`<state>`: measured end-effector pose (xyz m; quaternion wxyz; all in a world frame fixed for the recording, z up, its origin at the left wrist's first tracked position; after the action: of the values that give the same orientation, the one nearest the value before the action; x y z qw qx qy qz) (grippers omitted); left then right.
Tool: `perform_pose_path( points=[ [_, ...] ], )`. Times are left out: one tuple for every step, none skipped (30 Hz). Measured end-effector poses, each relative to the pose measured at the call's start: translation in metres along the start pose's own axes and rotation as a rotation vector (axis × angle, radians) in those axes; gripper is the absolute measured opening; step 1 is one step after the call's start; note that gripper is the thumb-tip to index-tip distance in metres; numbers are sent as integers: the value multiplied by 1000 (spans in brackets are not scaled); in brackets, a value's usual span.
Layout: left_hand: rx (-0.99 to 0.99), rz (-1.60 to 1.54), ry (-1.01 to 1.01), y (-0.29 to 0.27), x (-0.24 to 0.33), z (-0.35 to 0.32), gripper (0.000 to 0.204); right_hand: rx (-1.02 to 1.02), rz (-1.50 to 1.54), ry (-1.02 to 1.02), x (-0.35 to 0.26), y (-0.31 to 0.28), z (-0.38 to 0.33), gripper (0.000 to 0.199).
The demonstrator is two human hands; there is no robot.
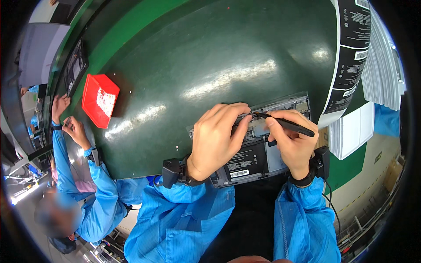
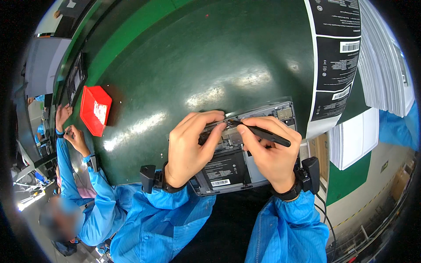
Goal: Applying regulatory and identification labels to battery packs and assembling them into trays, including internal component manipulation with a probe.
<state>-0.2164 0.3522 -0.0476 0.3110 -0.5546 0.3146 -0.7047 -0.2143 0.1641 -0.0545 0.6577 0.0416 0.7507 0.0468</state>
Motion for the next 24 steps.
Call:
perform_pose_path(
  points=[
    [-28, -10, -37, 0, -1, 1, 11, -4, -16, -11, 0, 0, 0, 14],
    [-62, -22, -70, -1, -2, 1, 11, -5, -27, -1, 0, 0, -1, 14],
    [-97, -32, -103, -1, -3, 2, 11, -1, -29, 14, 0, 0, -1, 14],
    [-130, -41, -131, -1, -4, 2, 10, -5, -25, 18, 0, 1, -2, 14],
    [-163, -47, -156, 0, -5, 2, 9, -3, -13, 26, 0, 1, -2, 14],
    [-159, -54, -164, 0, -6, 2, 9, 6, 0, 46, 0, 1, -2, 14],
    [-156, -39, -125, 1, -5, 1, 11, 1, -8, 32, -1, 1, -2, 14],
    [-117, -24, -73, 2, -4, 1, 14, -1, -16, 32, -1, 1, -1, 14],
    [-77, -8, -20, 2, -4, -1, 16, 3, -21, 35, -1, 1, -1, 14],
    [-35, 89, 82, 3, -1, -3, 21, -6, -24, 35, -1, 1, -1, 15],
    [8, 185, 186, 3, 1, -6, 26, -8, -25, 37, -1, 1, -1, 15],
    [66, 277, 316, 4, 5, -9, 31, 1, -25, 45, 0, 0, -1, 15],
    [39, 304, 324, 5, 4, -12, 35, -1, -17, 39, 0, -1, 0, 15],
    [31, 333, 352, 5, 4, -14, 39, 1, -6, 39, 0, -2, 0, 15],
    [40, 361, 381, 4, 4, -17, 42, -4, 0, 55, 1, -2, 0, 15],
    [8, 387, 397, 4, 5, -18, 44, 17, 36, 39, 0, -4, -1, 15],
    [-5, 410, 416, 3, 6, -20, 46, 35, 67, 37, 0, -5, -1, 15],
    [-32, 441, 414, 3, 6, -21, 48, 60, 98, 31, 0, -7, -1, 14],
    [-28, 449, 432, 2, 8, -21, 48, 43, 94, 49, 0, -7, -1, 14],
    [-38, 463, 432, 1, 9, -21, 48, 36, 90, 61, 1, -6, -1, 14],
    [-48, 476, 434, 1, 9, -21, 48, 43, 92, 59, 1, -7, -2, 14],
    [-48, 468, 441, 1, 8, -21, 49, 6, 32, 45, 2, -5, -1, 14],
    [-47, 459, 452, 1, 7, -20, 49, -5, 5, 18, 1, -4, -1, 15],
    [-39, 455, 458, 1, 6, -20, 50, -14, -22, -10, 1, -4, -1, 15]
  ],
)
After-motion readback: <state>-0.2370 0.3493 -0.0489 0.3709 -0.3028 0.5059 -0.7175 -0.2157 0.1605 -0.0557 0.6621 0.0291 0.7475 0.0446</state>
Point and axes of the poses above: each hand's wrist, its own z-axis towards the middle knuckle, its own y-axis out of the palm, x = y × z, the point moved 3 cm from there along z, towards the middle knuckle, and after that the axes turned 13 degrees about z, right-handed, at the moved point
